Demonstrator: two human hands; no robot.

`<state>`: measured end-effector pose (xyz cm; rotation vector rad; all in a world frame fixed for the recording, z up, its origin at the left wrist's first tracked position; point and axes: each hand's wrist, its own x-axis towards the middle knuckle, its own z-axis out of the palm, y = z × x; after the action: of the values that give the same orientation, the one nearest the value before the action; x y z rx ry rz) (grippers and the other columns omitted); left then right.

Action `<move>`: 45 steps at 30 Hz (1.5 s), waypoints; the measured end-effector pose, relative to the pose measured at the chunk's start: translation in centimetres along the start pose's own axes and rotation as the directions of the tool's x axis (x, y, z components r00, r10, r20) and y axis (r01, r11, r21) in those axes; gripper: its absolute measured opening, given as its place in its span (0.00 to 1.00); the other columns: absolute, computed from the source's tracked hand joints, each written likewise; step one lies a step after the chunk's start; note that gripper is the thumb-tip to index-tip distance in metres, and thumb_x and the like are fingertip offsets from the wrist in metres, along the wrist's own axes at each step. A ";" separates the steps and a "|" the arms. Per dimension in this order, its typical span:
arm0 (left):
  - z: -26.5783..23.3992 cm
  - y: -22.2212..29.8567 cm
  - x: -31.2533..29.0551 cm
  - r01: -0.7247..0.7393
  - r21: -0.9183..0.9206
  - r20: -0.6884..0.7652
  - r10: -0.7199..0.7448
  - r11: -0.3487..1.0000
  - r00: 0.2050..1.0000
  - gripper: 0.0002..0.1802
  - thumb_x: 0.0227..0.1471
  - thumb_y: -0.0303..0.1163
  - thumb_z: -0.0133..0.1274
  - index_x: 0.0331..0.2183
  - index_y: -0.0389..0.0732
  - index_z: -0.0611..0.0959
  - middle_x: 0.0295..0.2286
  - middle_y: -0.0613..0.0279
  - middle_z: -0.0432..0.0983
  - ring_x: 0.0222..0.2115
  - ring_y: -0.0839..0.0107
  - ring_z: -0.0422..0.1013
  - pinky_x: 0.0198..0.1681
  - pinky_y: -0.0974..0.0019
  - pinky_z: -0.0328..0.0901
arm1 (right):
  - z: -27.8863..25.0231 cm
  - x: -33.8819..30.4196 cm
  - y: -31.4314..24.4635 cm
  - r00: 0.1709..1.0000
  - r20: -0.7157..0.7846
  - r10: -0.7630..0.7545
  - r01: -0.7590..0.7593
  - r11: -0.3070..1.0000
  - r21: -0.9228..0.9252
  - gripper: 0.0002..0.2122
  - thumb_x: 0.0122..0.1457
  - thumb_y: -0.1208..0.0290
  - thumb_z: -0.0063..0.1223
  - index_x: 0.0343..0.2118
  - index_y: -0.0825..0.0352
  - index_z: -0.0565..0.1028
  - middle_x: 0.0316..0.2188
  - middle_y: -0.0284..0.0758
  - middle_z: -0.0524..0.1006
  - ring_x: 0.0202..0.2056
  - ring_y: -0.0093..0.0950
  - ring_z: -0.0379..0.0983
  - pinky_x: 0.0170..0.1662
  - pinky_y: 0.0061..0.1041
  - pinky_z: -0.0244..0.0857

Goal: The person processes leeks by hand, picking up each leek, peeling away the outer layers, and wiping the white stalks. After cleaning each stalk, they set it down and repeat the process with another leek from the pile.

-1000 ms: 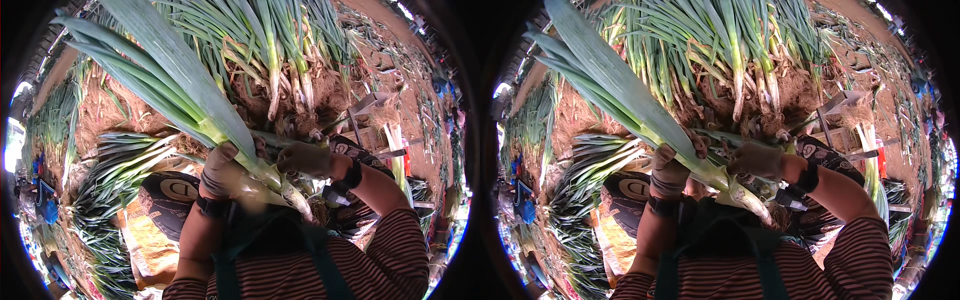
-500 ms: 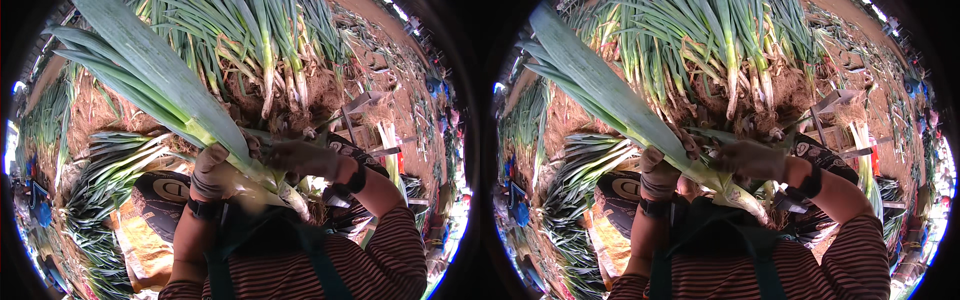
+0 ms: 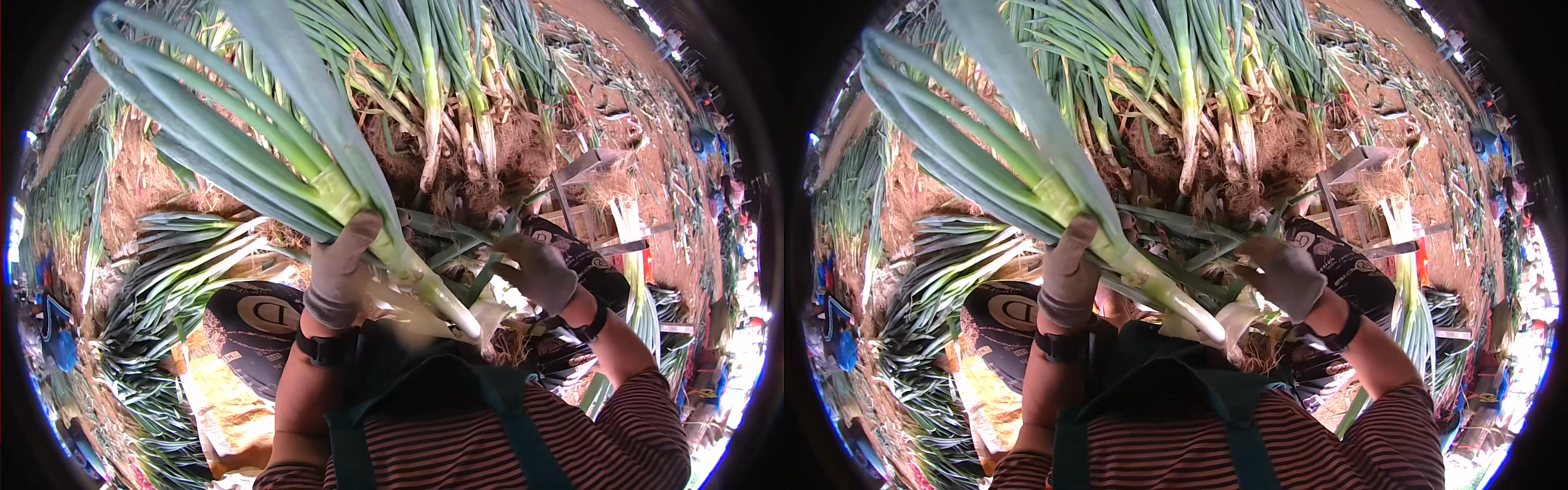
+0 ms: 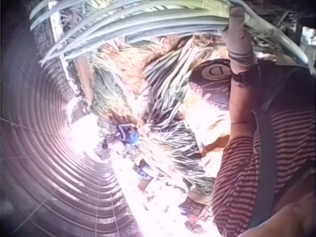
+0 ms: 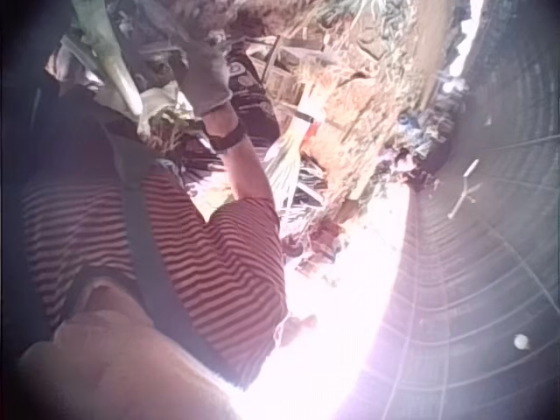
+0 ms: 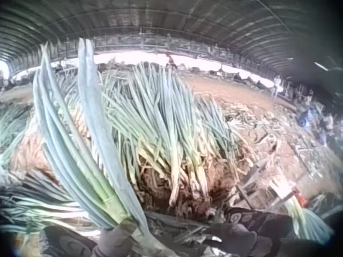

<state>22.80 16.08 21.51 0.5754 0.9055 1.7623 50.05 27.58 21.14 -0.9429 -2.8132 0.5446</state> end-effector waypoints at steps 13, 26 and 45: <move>0.2 -1.3 1.2 -0.143 0.209 -0.157 0.178 0.967 0.971 0.06 0.49 0.24 0.59 0.33 0.35 0.82 0.28 0.68 0.77 0.28 0.80 0.71 0.32 0.75 0.66 | 1.1 2.5 -9.5 0.904 -0.201 -0.376 0.403 0.908 0.112 0.08 0.46 0.70 0.64 0.27 0.64 0.76 0.22 0.36 0.76 0.24 0.32 0.73 0.30 0.30 0.67; 0.2 -2.1 0.4 0.111 0.289 -0.109 -0.083 0.951 0.991 0.14 0.46 0.21 0.60 0.38 0.34 0.79 0.31 0.66 0.78 0.31 0.77 0.73 0.36 0.74 0.68 | -0.5 -4.9 0.5 0.915 0.184 0.359 -0.404 0.815 0.416 0.23 0.49 0.66 0.66 0.46 0.69 0.72 0.30 0.38 0.78 0.34 0.28 0.76 0.40 0.25 0.70; -0.6 -0.2 3.6 -0.314 0.111 -0.163 0.329 0.943 0.930 0.09 0.53 0.19 0.50 0.39 0.31 0.77 0.35 0.60 0.79 0.32 0.72 0.75 0.38 0.73 0.70 | 5.5 0.6 -5.2 0.960 -0.102 0.260 -0.199 0.894 0.401 0.15 0.49 0.63 0.60 0.36 0.67 0.74 0.23 0.45 0.77 0.27 0.42 0.77 0.30 0.37 0.70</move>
<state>21.13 19.31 20.87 0.6562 1.0598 2.1059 45.46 22.46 18.00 -1.1756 -2.3430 0.9709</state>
